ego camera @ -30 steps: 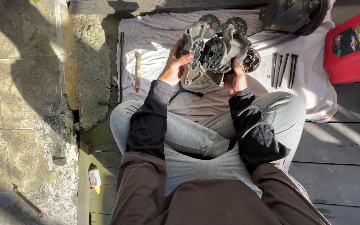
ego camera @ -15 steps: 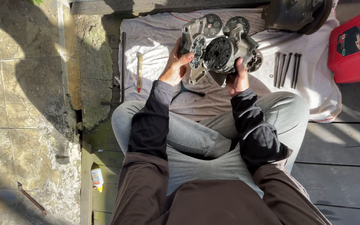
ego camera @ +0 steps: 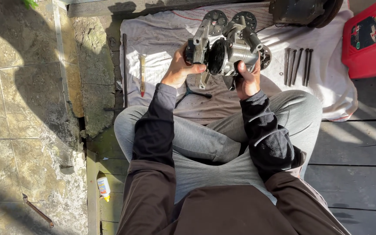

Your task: Assembling internal components of a mechanical housing on a cloth-covered floor

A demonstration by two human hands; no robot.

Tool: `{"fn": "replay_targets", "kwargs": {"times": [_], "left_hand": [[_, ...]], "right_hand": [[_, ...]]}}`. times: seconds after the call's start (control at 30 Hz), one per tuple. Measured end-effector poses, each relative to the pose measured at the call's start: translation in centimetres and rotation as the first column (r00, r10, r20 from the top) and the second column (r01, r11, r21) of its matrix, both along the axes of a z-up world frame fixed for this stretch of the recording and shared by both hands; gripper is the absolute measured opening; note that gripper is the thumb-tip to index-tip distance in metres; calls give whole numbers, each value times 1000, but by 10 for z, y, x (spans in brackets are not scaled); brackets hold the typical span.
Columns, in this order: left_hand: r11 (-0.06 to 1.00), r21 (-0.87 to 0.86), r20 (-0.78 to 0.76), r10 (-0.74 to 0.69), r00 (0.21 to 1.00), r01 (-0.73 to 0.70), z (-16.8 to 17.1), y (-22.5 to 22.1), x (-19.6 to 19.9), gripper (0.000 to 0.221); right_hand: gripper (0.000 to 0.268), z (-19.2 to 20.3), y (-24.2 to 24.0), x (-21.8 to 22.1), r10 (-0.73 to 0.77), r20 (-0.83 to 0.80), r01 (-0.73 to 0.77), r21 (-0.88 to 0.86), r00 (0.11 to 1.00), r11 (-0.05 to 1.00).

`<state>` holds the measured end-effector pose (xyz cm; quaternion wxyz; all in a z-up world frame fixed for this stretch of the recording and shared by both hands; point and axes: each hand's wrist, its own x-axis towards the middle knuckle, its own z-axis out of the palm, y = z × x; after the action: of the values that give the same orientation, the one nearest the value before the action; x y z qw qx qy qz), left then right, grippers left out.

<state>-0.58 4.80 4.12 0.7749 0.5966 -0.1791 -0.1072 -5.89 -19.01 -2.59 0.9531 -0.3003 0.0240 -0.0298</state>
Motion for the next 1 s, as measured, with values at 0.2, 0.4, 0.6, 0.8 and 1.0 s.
{"fn": "replay_targets", "kwargs": {"times": [0.2, 0.4, 0.6, 0.8, 1.0], "left_hand": [[999, 51, -13, -14, 1000, 15, 8, 0, -1, 72], [981, 193, 136, -22, 990, -4, 28, -7, -3, 76], [975, 223, 128, -20, 992, -9, 33, -11, -6, 88], [980, 198, 95, -35, 995, 16, 31, -10, -2, 89], [962, 268, 137, 14, 990, -50, 33, -13, -4, 89]], "right_hand": [[61, 11, 0, -1, -3, 40, 5, -59, 999, 998], [71, 15, -1, 0, 6, 113, 9, -125, 994, 992], [71, 10, -2, 1, 0, 134, 27, -200, 991, 979], [72, 13, -2, 2, 17, 161, 17, -210, 987, 978], [74, 14, 1, 2, 13, 215, 43, -256, 976, 966]]}}
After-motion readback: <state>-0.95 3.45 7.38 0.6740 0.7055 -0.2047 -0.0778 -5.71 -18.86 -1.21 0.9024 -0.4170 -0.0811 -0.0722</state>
